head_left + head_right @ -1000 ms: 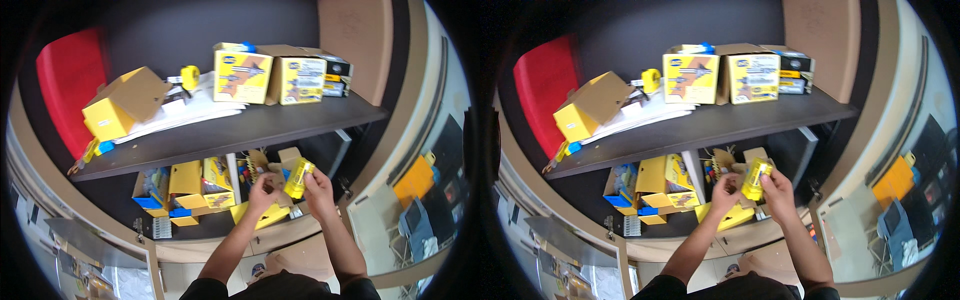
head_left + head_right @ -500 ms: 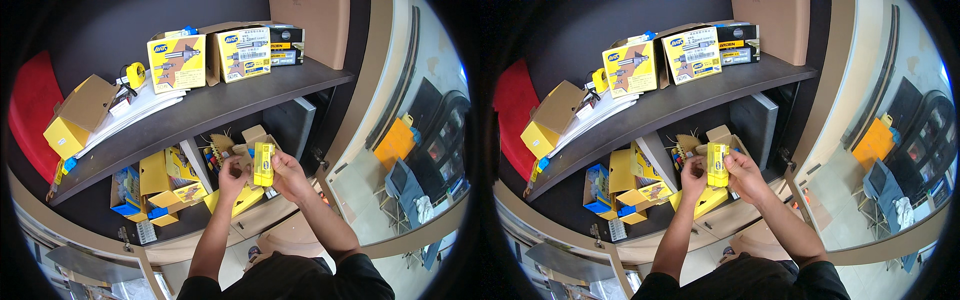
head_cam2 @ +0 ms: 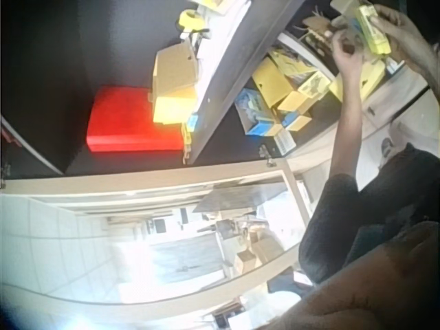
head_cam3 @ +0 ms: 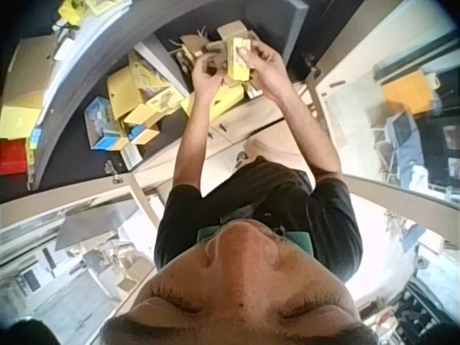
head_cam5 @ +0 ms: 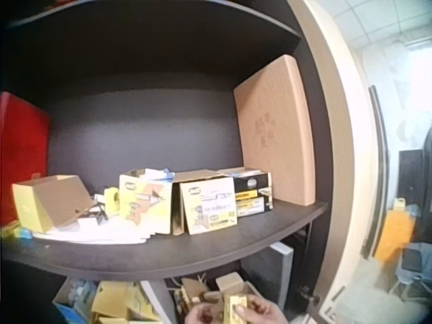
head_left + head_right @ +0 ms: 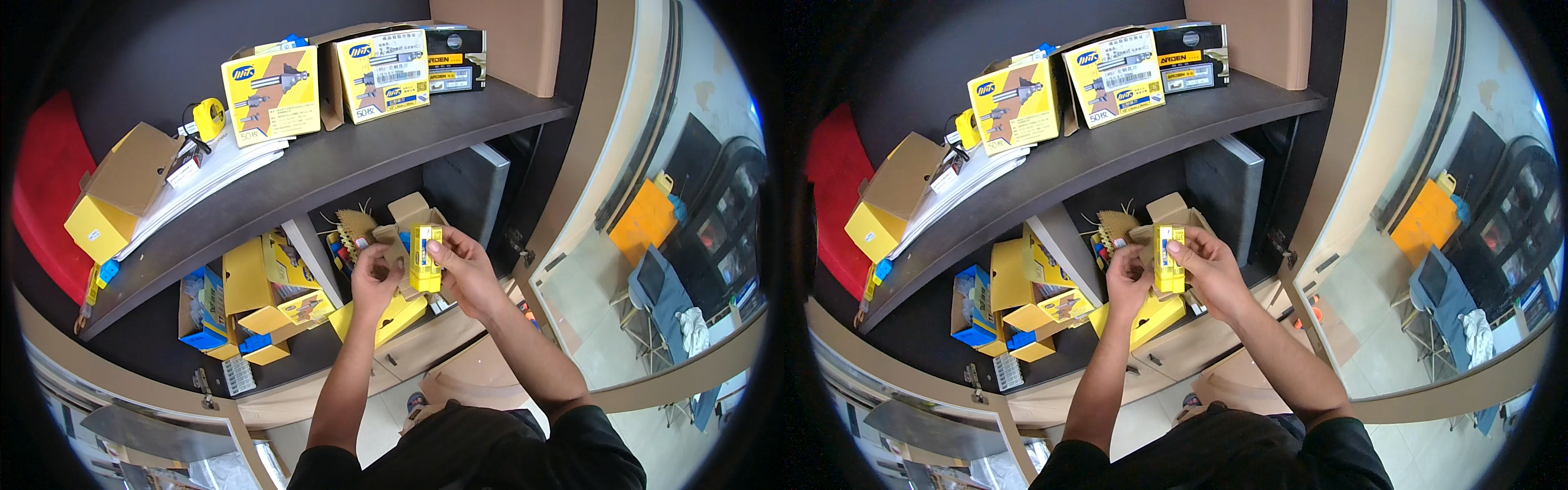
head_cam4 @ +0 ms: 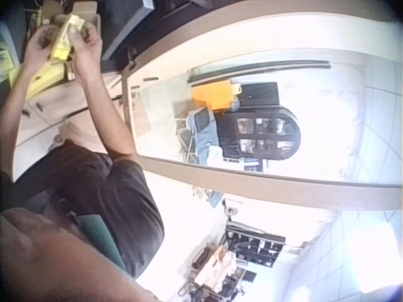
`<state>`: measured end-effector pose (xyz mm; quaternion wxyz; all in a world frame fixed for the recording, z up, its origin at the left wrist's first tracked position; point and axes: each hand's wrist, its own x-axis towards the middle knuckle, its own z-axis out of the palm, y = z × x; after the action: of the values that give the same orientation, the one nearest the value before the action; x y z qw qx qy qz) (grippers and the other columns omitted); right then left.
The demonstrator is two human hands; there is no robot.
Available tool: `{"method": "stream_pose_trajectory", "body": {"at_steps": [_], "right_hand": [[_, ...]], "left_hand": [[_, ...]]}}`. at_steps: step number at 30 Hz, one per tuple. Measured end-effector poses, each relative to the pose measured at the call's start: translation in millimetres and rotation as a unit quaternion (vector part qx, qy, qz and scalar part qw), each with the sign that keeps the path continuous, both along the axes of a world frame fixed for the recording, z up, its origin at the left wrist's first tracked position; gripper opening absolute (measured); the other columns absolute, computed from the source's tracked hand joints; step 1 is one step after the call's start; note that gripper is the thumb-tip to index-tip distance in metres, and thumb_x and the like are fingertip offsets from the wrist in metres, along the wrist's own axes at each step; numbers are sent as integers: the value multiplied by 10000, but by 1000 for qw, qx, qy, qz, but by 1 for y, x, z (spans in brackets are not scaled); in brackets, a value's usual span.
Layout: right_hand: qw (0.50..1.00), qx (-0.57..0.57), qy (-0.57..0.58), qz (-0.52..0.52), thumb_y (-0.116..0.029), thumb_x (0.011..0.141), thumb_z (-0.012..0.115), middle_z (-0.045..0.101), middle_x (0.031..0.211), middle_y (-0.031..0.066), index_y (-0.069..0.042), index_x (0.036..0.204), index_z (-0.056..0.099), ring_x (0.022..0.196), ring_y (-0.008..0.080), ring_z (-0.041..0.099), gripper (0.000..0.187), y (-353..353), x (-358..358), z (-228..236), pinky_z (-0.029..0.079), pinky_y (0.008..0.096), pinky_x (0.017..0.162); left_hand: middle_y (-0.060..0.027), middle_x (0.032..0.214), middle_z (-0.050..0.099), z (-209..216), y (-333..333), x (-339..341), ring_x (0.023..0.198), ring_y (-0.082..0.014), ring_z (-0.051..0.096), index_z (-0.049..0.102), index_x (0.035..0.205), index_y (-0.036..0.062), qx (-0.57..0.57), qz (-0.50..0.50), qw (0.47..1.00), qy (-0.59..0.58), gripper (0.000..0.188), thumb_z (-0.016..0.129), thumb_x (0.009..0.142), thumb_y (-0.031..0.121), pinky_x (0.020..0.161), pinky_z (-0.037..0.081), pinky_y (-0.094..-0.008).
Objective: The person opens a cabinet door, sorts through various boxed items including tools and hardware components, and opens a small blue container to handle a metal component.
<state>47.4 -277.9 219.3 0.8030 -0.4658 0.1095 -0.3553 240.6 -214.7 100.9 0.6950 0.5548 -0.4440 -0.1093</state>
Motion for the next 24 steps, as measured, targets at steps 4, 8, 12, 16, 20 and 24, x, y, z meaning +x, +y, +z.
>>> {"method": "stream_pose_trajectory", "body": {"at_steps": [4,8,12,16,20,24], "right_hand": [[998,-19,29,-44,-191,1071,790,736,1154,52,-2,1398,647,1048,130,731,404,-3,0,-1,610,319,934],[959,-198,56,-192,-93,1033,816,721,1136,51,-45,1483,589,1055,136,714,506,-9,2,7,585,297,919],[884,-346,135,-285,-123,1013,834,724,1140,88,-58,1470,599,1071,160,720,518,-11,6,19,597,316,880],[728,-526,292,-328,-256,1007,819,744,1178,168,-39,1374,684,1069,315,746,447,-23,17,8,615,410,891],[644,-581,360,-345,-290,1011,785,739,1236,185,-40,1364,708,1124,417,697,440,-44,28,-23,584,491,954],[678,-615,306,-263,-357,982,803,718,1305,186,-63,1376,715,1214,415,658,499,-28,13,-30,513,506,1080]], "left_hand": [[-2,936,653,-3,-2,0,723,-29,561,680,1319,64,-15,-7,1000,10,431,858,932,1,617,451,-213],[0,918,644,-4,-4,-1,715,-30,565,683,1317,65,-15,1,1000,3,411,852,946,7,614,453,-217],[-38,1116,699,-1,4,3,925,-81,638,686,1317,49,25,-4,999,32,411,842,943,-16,752,537,-237],[-36,1145,702,-7,4,3,938,-74,637,682,1368,63,34,-25,999,6,409,820,986,26,756,520,-227],[-59,1075,760,-3,5,-4,785,-72,625,627,1526,97,2,-18,999,-46,546,796,1007,86,669,506,-238],[-134,1305,777,-3,7,5,954,-150,682,421,1692,81,-88,-76,993,-1,738,587,999,-112,878,579,-310]]}}
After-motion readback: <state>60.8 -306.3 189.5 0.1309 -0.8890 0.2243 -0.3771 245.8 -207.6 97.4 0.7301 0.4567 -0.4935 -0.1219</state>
